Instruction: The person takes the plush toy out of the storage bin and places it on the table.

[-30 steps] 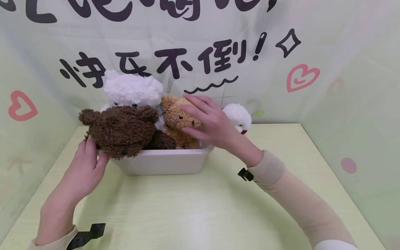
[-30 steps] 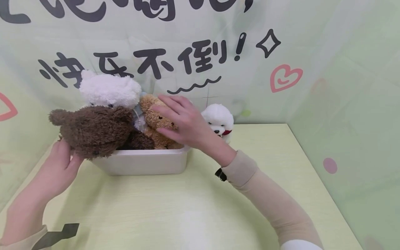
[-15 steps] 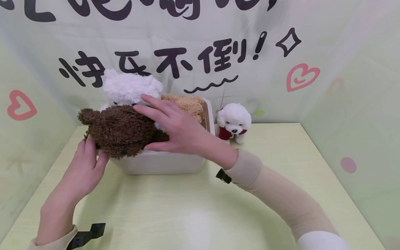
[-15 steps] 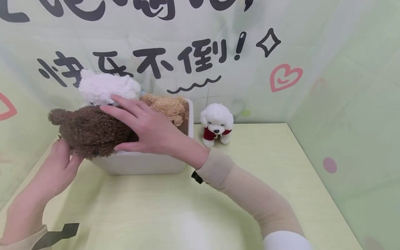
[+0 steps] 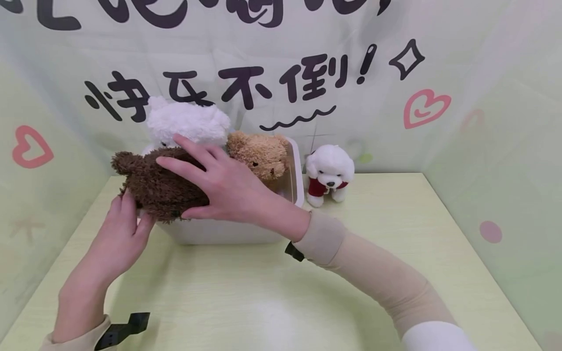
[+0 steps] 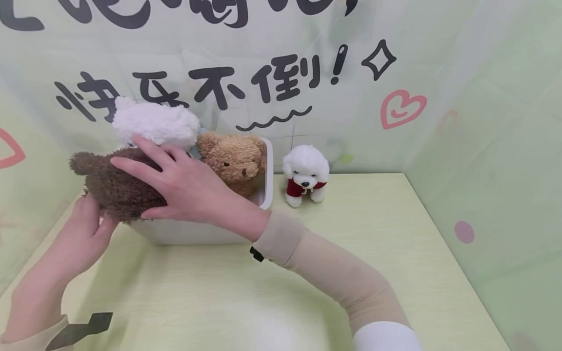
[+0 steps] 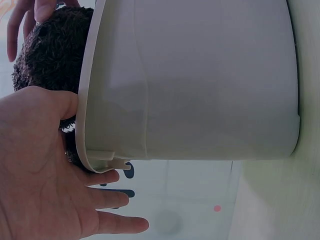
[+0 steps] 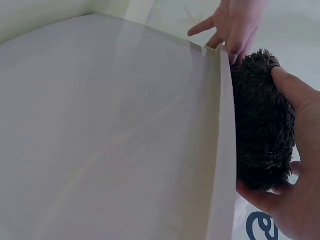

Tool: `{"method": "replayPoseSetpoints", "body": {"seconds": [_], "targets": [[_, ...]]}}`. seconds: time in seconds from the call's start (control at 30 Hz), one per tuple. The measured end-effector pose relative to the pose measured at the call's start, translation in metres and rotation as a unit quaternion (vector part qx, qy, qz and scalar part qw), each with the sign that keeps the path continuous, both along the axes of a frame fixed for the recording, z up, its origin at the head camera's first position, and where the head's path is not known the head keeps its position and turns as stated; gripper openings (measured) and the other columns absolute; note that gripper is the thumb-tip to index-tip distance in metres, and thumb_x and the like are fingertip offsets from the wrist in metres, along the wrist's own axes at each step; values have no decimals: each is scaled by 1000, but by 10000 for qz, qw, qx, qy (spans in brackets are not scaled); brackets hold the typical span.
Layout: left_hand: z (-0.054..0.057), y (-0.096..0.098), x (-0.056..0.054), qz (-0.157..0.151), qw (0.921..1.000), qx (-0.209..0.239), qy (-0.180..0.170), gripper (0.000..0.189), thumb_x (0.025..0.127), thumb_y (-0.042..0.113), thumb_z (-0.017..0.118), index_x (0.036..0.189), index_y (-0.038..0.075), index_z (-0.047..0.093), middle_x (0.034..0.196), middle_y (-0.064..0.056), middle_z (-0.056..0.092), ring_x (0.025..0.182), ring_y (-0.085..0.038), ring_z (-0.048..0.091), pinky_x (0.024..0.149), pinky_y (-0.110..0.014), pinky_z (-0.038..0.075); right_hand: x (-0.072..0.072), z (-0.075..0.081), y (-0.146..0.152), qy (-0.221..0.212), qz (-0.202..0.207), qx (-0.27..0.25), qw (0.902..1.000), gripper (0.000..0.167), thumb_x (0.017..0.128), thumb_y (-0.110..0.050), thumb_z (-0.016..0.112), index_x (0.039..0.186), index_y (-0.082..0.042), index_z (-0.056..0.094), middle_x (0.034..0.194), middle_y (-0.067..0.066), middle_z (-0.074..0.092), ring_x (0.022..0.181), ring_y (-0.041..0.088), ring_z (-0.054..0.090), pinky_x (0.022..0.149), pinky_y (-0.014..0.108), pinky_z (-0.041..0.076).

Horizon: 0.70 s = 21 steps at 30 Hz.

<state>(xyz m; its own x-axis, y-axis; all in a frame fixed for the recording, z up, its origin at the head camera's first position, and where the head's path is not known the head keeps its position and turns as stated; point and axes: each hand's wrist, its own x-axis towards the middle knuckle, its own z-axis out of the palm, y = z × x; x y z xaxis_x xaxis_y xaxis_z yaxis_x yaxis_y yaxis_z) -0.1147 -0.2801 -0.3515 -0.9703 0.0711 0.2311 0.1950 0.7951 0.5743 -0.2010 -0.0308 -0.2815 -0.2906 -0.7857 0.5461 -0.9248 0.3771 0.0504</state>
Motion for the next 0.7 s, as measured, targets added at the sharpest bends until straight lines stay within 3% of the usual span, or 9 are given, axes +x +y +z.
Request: {"method": "replayPoseSetpoints", "body": {"seconds": [0.27,0.5,0.7], "targets": [[-3,0,-1,25,9999,-14,130,64,109,16,35,162,-4,4,141,-46,26,127,-60,28,94,-74,28,1,-10,-13,711,-232,327,9967,97,77,-72,76,155,-22,47,163,15,34,129,33,50,106,36,46],[-2,1,0,31,9999,-17,95,64,110,16,35,162,-3,3,142,-46,25,128,-60,27,94,-74,28,-1,-18,-20,836,-163,351,9957,88,83,-73,69,155,-30,46,164,13,30,141,33,39,106,39,46],[0,2,0,26,10000,38,46,64,110,17,35,162,-3,3,144,-45,24,131,-60,26,97,-77,27,-3,-22,-20,974,12,331,9947,82,82,-67,75,153,-36,50,164,13,31,140,37,39,109,39,44]]}}
